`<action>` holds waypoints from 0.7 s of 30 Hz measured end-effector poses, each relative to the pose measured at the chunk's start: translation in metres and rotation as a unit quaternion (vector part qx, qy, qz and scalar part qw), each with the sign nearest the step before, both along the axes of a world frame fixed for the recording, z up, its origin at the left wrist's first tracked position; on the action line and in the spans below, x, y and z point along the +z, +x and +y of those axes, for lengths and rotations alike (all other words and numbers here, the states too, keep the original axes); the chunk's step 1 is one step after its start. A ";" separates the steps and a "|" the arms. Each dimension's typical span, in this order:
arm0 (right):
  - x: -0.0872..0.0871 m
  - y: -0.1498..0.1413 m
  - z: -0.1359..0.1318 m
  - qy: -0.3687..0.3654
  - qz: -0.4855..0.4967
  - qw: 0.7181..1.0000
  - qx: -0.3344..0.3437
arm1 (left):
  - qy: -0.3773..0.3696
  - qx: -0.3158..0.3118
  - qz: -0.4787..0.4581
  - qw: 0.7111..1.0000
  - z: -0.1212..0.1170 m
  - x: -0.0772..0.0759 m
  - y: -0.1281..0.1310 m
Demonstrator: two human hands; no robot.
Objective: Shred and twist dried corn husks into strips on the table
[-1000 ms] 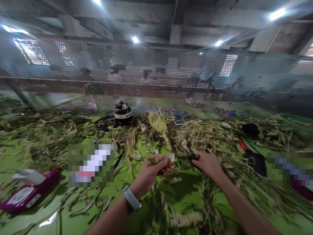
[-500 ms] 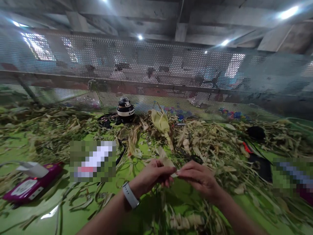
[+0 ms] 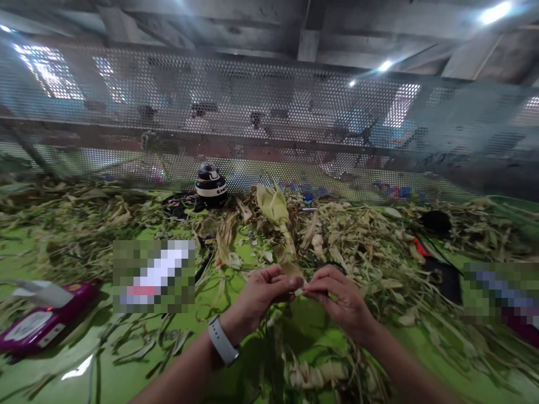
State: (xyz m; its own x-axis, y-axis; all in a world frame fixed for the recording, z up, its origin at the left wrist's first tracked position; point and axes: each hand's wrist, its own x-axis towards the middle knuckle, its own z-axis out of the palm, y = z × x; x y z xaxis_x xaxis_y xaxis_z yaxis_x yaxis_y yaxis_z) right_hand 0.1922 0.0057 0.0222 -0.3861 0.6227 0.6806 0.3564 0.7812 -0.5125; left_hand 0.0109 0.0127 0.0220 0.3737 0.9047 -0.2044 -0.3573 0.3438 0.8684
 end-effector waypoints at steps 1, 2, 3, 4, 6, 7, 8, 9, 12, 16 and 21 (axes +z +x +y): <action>0.000 0.000 0.000 -0.001 0.000 1.000 -0.001 | -0.002 0.000 0.005 1.000 0.000 0.000 0.001; 0.000 -0.001 0.000 -0.002 -0.001 1.000 0.000 | -0.003 -0.002 0.011 1.000 -0.001 0.000 0.001; 0.000 -0.001 -0.001 -0.001 -0.001 1.000 0.001 | -0.004 -0.004 0.017 1.000 -0.001 0.000 0.002; 0.000 -0.002 -0.001 -0.001 0.001 1.000 0.000 | -0.005 -0.001 0.019 1.000 -0.001 -0.001 0.003; 0.001 -0.002 -0.001 -0.005 0.013 1.000 -0.005 | -0.007 0.015 0.016 1.000 -0.001 -0.003 0.004; 0.001 -0.002 -0.001 -0.009 0.023 1.000 -0.009 | -0.007 0.025 0.010 1.000 -0.001 -0.004 0.004; 0.001 -0.002 -0.001 -0.016 0.034 0.999 -0.011 | -0.007 0.032 0.004 0.999 -0.001 -0.006 0.005; 0.002 -0.002 0.000 -0.026 0.044 0.999 -0.013 | -0.005 0.035 -0.002 0.999 -0.001 -0.007 0.005; 0.000 0.000 0.000 -0.082 0.056 0.995 -0.018 | 0.014 0.036 -0.009 0.999 -0.001 -0.009 0.005; -0.004 -0.002 0.001 -0.192 0.065 0.978 -0.048 | 0.058 0.025 0.008 0.998 -0.001 -0.009 0.007; -0.005 -0.005 0.001 -0.319 0.101 0.941 -0.052 | 0.086 0.022 0.026 0.996 -0.003 -0.002 0.008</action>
State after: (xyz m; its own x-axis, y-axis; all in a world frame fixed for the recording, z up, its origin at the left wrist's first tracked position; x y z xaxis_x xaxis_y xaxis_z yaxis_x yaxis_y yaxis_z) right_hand 0.1870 0.0065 0.0174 -0.2028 0.9569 0.2078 0.2587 0.2571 -0.9311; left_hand 0.0187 0.0096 0.0202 0.3263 0.9431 -0.0637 -0.3222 0.1743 0.9305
